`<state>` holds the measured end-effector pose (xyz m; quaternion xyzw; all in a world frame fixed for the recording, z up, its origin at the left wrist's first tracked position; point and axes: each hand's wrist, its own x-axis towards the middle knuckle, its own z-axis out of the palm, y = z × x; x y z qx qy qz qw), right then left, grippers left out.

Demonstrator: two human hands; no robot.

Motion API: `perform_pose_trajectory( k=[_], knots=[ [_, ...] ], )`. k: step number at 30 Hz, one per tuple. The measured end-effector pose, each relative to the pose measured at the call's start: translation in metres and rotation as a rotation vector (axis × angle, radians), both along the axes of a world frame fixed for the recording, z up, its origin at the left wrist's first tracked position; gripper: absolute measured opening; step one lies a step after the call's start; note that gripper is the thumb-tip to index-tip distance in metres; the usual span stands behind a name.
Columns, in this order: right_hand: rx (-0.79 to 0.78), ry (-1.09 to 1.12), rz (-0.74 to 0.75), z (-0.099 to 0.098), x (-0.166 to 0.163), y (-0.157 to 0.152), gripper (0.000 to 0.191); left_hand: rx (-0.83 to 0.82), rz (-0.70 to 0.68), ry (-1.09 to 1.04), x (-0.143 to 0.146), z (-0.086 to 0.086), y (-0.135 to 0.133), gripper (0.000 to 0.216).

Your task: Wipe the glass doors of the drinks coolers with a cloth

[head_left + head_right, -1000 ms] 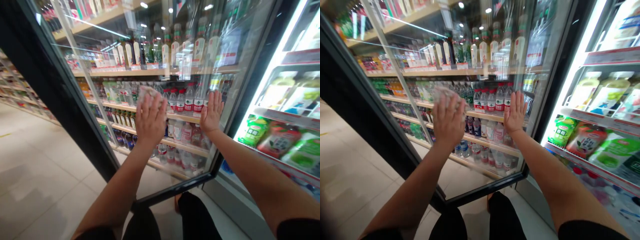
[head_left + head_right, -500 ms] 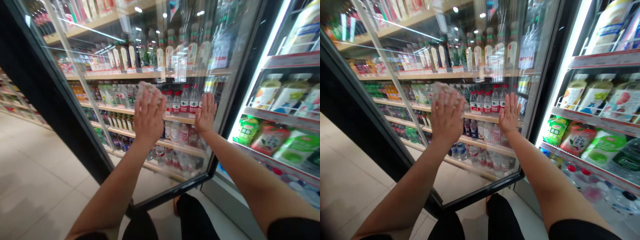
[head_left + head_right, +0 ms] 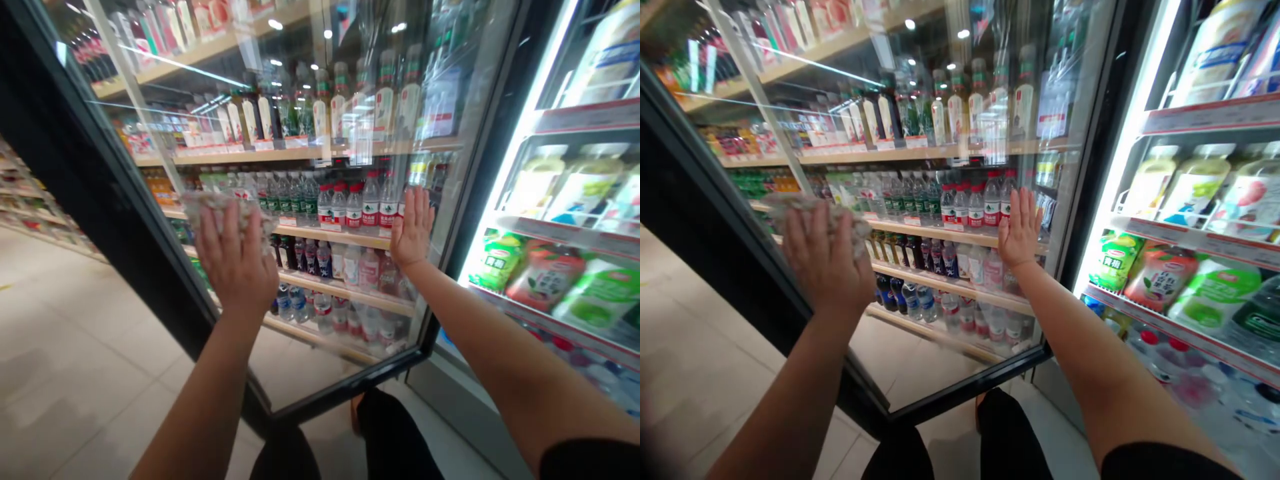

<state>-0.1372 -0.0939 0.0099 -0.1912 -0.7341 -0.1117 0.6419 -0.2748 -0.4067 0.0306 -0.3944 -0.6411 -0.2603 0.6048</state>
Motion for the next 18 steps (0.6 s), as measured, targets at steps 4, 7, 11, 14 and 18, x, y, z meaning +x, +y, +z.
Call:
perform_pose_trajectory(
  k=[4,7,11,14,18],
  knots=[
    [-0.011,-0.001,-0.005,0.000,-0.001,0.000,0.064,-0.040,0.017,0.045,0.008,-0.044,0.001,0.065],
    [-0.011,0.001,-0.008,-0.001,-0.001,0.000,0.064,-0.354,-0.049,0.171,0.012,-0.070,0.003,0.064],
    [-0.024,-0.004,0.001,-0.001,0.000,-0.001,0.064,-0.129,-0.002,0.092,0.002,-0.043,-0.010,0.070],
    [-0.032,-0.005,0.002,-0.001,0.001,-0.001,0.064,0.039,0.035,-0.007,-0.001,-0.030,-0.013,0.074],
    [-0.028,0.004,-0.007,-0.001,-0.001,-0.002,0.062,-0.194,-0.032,0.084,0.006,-0.052,-0.003,0.077]
  ],
)
